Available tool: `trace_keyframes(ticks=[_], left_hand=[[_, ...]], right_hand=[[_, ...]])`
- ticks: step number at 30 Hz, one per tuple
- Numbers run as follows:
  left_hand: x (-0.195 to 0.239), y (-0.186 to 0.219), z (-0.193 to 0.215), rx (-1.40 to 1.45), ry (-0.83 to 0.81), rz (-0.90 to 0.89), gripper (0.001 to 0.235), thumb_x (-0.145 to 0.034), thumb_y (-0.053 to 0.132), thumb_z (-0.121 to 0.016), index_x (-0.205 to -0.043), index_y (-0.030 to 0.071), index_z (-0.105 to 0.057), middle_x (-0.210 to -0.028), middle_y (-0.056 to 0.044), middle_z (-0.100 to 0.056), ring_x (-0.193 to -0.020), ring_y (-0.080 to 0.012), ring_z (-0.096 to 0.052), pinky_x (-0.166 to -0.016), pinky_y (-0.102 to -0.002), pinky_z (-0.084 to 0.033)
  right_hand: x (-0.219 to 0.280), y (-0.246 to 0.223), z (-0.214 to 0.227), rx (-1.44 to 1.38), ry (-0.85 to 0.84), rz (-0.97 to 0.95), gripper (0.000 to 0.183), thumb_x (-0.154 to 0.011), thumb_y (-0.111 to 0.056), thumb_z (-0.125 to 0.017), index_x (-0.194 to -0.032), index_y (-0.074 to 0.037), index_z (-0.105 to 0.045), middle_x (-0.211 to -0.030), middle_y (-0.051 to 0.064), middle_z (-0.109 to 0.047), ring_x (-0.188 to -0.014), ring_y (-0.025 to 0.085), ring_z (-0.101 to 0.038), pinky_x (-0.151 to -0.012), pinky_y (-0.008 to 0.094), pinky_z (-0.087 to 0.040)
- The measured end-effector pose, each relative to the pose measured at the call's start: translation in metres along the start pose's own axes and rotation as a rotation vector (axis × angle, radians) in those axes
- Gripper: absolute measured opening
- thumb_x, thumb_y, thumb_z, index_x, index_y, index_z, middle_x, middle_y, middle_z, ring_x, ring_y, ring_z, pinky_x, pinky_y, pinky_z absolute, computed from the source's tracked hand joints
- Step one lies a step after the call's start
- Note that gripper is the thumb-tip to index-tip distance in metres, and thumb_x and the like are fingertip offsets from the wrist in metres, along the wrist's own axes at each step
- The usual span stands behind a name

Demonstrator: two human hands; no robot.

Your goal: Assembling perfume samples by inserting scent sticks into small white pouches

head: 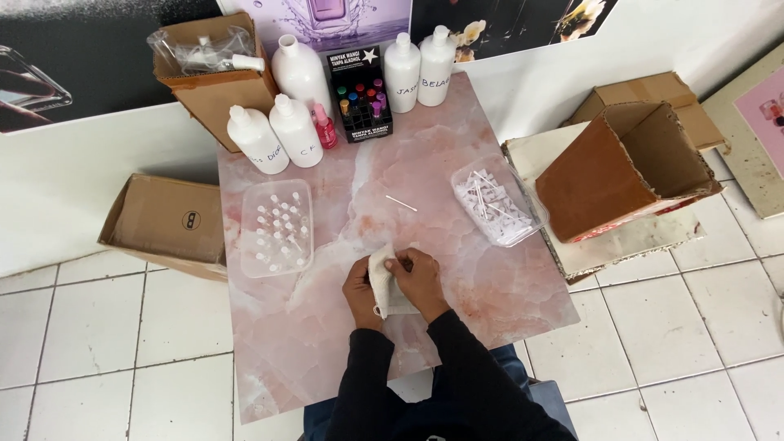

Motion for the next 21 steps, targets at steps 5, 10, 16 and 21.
trace_keyframes(ticks=[5,10,16,21], left_hand=[[-0.002,-0.016,0.008,0.018,-0.076,0.044,0.02,-0.089,0.012,-0.08,-0.106,0.002,-0.077,-0.1,-0.016,-0.076,-0.093,-0.0211,-0.068,-0.085,-0.039,-0.055],[-0.006,-0.037,0.014,0.044,-0.152,0.117,0.021,-0.087,0.013,-0.082,-0.103,0.001,-0.077,-0.095,-0.014,-0.077,-0.087,-0.0187,-0.065,-0.082,-0.039,-0.056],[-0.011,-0.016,0.016,0.179,-0.1,0.171,0.021,-0.087,0.014,-0.081,-0.105,0.004,-0.076,-0.093,-0.012,-0.076,-0.08,-0.0169,-0.066,-0.081,-0.037,-0.056],[-0.013,-0.033,0.023,0.398,0.052,0.396,0.023,-0.086,0.016,-0.078,-0.104,0.002,-0.074,-0.093,-0.015,-0.076,-0.076,-0.0251,-0.072,-0.072,-0.037,-0.059]], right_hand=[[-0.003,-0.024,0.004,-0.115,-0.052,0.206,0.015,-0.098,-0.009,-0.067,-0.103,0.001,-0.077,-0.091,0.02,-0.076,-0.084,0.029,-0.073,-0.075,0.04,-0.059],[-0.02,-0.038,0.005,0.045,-0.205,0.362,0.02,-0.102,-0.012,-0.063,-0.092,0.001,-0.075,-0.078,0.019,-0.072,-0.073,0.026,-0.07,-0.064,0.035,-0.056],[-0.017,-0.039,-0.012,-0.125,-0.166,0.234,0.022,-0.101,-0.019,-0.067,-0.095,0.0,-0.078,-0.082,0.019,-0.075,-0.075,0.022,-0.07,-0.064,0.036,-0.056],[0.007,-0.011,-0.02,-0.435,0.107,0.045,0.036,-0.089,-0.02,-0.084,-0.114,-0.002,-0.066,-0.092,0.01,-0.073,-0.08,0.016,-0.063,-0.072,0.032,-0.054]])
Point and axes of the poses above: each hand's wrist, its own x-axis away from the middle knuckle, its own z-axis out of the back of the hand, y = z × x, the point moved 5 cm from there along -x, towards the middle knuckle
